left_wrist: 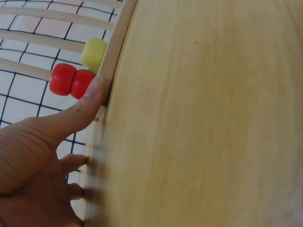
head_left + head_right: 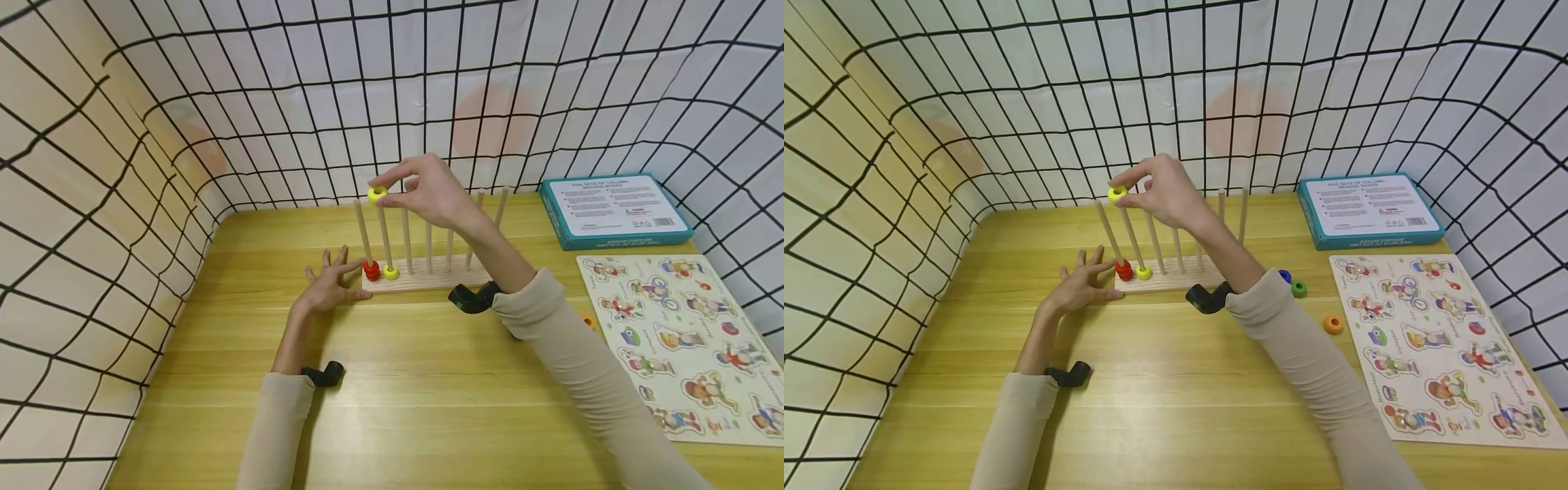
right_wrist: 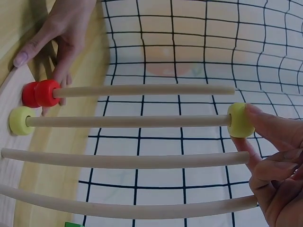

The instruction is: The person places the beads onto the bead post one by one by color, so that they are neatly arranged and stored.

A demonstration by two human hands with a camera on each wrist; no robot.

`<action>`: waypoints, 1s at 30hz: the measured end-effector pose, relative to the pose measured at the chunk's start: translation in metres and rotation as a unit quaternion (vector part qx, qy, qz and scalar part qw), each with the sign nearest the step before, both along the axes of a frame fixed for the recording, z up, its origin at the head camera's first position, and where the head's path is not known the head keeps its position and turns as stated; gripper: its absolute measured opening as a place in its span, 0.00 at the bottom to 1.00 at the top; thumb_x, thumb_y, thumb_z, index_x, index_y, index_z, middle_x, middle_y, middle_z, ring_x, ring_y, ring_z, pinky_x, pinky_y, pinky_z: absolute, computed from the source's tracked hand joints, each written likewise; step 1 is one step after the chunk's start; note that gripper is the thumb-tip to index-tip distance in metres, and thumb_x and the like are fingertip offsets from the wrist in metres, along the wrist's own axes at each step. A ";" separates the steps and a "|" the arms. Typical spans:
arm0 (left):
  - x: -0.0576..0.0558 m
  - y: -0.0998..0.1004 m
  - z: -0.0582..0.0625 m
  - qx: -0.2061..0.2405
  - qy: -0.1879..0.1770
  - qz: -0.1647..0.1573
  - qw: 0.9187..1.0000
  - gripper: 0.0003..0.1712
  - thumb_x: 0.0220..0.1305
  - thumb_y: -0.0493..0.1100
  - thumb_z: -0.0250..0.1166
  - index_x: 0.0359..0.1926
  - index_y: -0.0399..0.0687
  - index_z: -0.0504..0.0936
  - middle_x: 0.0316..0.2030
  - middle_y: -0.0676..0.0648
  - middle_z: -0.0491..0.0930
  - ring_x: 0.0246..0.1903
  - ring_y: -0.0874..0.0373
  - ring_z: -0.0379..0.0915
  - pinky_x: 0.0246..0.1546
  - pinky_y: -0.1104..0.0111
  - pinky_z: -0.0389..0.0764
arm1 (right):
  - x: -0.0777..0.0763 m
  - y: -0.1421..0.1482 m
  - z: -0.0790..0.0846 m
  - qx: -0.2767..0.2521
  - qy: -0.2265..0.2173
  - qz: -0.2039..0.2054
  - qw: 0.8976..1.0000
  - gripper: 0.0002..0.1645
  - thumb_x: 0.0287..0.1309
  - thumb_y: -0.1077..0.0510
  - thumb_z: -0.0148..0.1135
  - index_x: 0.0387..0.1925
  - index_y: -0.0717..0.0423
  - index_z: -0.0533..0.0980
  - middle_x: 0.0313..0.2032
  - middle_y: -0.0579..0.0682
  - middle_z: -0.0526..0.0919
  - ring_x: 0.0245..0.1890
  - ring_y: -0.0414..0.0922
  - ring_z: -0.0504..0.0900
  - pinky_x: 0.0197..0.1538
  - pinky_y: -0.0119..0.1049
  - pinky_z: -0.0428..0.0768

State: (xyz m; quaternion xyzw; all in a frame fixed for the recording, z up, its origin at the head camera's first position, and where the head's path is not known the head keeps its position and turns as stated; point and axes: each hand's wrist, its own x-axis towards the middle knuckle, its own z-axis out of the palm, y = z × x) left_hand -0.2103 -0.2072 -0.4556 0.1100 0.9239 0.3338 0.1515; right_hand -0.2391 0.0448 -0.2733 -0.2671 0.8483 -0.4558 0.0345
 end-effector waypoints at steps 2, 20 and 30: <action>0.000 0.000 0.000 0.003 -0.001 0.001 1.000 0.45 0.64 0.56 0.73 0.78 0.58 0.65 0.84 0.40 0.32 0.80 0.32 0.11 0.67 0.27 0.10 | -0.001 -0.001 -0.001 0.001 0.005 0.003 1.000 0.17 0.60 0.60 0.74 0.51 0.54 0.87 0.56 0.52 0.88 0.67 0.48 0.78 0.73 0.52 0.74; -0.001 0.001 0.000 0.003 0.003 -0.001 1.000 0.45 0.64 0.55 0.74 0.78 0.57 0.66 0.84 0.40 0.33 0.80 0.32 0.12 0.68 0.27 0.11 | 0.005 0.001 -0.003 0.034 -0.001 -0.021 0.999 0.17 0.62 0.59 0.73 0.52 0.53 0.87 0.59 0.52 0.86 0.67 0.52 0.78 0.71 0.51 0.77; 0.000 0.000 0.000 0.002 0.002 -0.004 1.000 0.46 0.64 0.55 0.73 0.79 0.57 0.64 0.84 0.40 0.32 0.80 0.33 0.11 0.67 0.28 0.10 | 0.010 0.023 -0.001 0.038 0.003 -0.034 0.999 0.19 0.65 0.54 0.71 0.56 0.50 0.85 0.65 0.52 0.82 0.59 0.54 0.84 0.61 0.47 0.83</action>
